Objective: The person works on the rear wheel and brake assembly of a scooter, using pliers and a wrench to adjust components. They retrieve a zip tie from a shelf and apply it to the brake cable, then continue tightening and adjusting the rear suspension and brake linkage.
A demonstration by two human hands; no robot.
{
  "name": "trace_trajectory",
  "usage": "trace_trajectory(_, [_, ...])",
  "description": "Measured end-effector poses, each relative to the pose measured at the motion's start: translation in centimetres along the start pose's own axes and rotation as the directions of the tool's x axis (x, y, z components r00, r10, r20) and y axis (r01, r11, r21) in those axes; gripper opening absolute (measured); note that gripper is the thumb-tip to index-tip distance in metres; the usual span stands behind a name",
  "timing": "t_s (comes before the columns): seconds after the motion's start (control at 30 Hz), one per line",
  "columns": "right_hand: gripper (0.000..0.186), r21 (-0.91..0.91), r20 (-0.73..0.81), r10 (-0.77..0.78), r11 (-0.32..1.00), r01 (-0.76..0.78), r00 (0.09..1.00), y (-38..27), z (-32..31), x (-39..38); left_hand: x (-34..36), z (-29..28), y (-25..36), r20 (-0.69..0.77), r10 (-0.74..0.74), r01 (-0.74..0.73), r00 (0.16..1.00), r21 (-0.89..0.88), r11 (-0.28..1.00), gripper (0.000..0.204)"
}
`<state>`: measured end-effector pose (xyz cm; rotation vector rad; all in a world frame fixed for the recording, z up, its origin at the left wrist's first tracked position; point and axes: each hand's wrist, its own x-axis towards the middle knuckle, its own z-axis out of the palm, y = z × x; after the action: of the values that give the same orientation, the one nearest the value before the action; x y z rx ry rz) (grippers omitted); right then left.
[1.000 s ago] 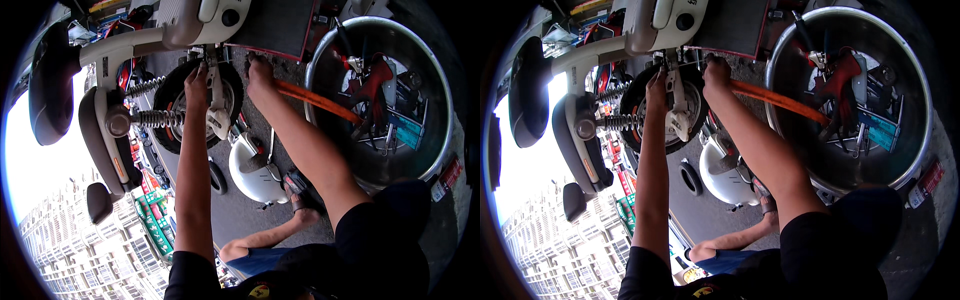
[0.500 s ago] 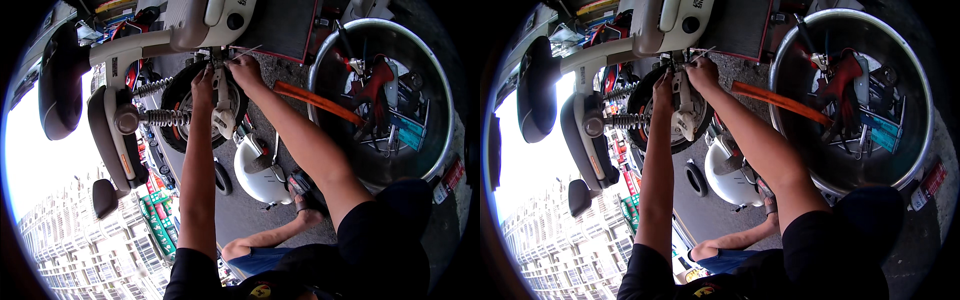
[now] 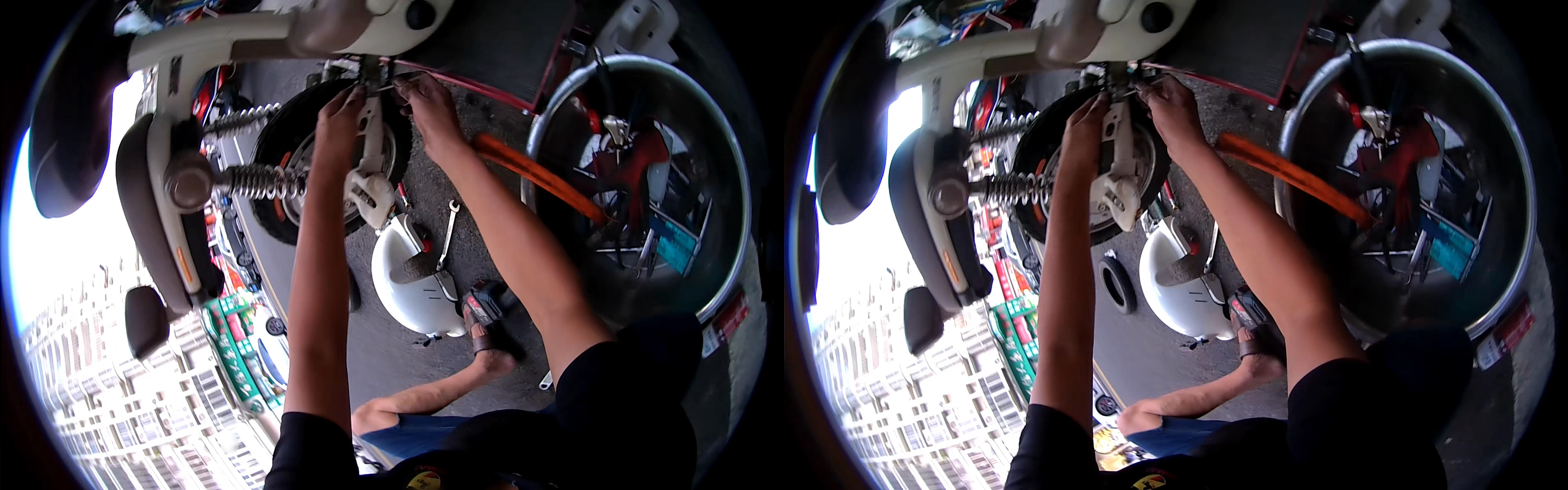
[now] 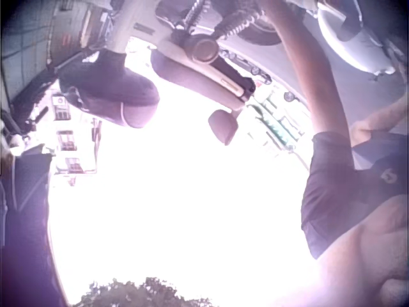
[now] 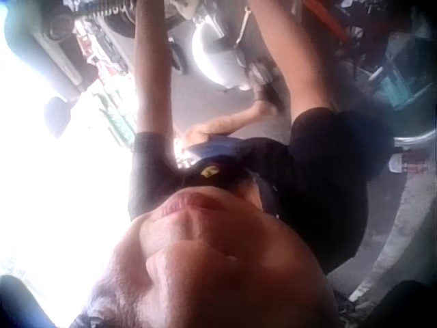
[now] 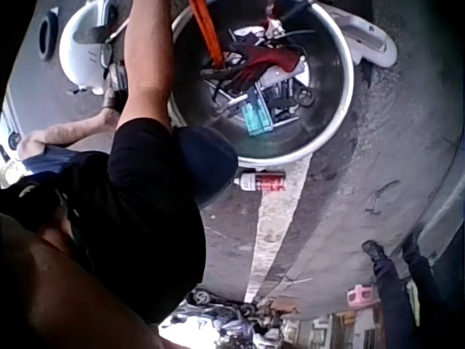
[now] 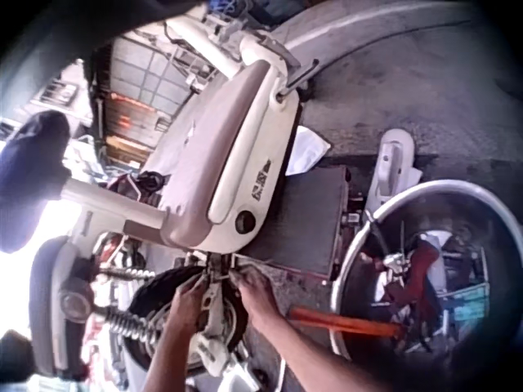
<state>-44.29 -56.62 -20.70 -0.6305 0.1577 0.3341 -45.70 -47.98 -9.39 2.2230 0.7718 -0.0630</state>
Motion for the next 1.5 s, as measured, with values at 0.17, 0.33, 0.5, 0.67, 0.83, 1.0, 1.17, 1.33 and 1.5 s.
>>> trace_trajectory(0.17, [0.045,0.186,0.007,0.251,0.951,-0.248,0.968,-0.9,1.8,1.1,0.1,-0.1,1.3,0.039,-0.077,0.08,0.996,-0.073,0.994,0.029])
trace_trajectory(0.33, [0.033,0.432,0.128,0.214,0.867,-0.248,0.969,1.3,1.3,2.6,0.1,1.3,0.9,-0.086,-0.043,0.056,0.995,0.154,0.986,0.028])
trace_trajectory(0.5, [0.029,0.246,0.127,0.147,0.953,-0.175,0.981,-0.6,1.7,3.3,2.0,1.1,-1.5,-0.154,0.257,-0.233,0.954,0.156,0.96,0.025])
trace_trajectory(0.67, [0.029,0.235,0.095,0.137,0.959,-0.156,0.986,0.4,1.9,4.7,2.0,1.9,-1.2,-0.262,0.199,-0.069,0.944,0.434,0.898,0.044])
trace_trajectory(0.83, [0.031,0.328,0.088,0.277,0.899,-0.291,0.957,0.0,1.8,4.9,0.7,2.2,-0.1,-0.303,0.173,-0.015,0.937,0.462,0.887,0.046])
trace_trajectory(1.0, [0.025,0.291,0.115,0.261,0.914,-0.284,0.958,0.1,1.3,5.3,0.2,2.4,0.1,-0.311,0.201,-0.025,0.929,0.487,0.873,0.042])
trace_trajectory(1.17, [0.034,0.341,0.045,0.218,0.914,-0.22,0.975,0.8,2.1,4.8,0.1,2.4,-0.1,-0.326,0.182,-0.009,0.928,0.466,0.885,0.041])
trace_trajectory(1.33, [0.035,0.349,0.074,0.139,0.924,-0.156,0.987,1.1,2.0,5.2,0.5,2.3,-0.2,-0.317,0.163,0.002,0.934,0.463,0.886,0.056])
trace_trajectory(1.5, [0.032,0.351,0.116,0.187,0.911,-0.216,0.975,1.8,1.2,5.6,0.0,2.3,0.1,-0.315,0.089,0.069,0.945,0.459,0.886,0.055])
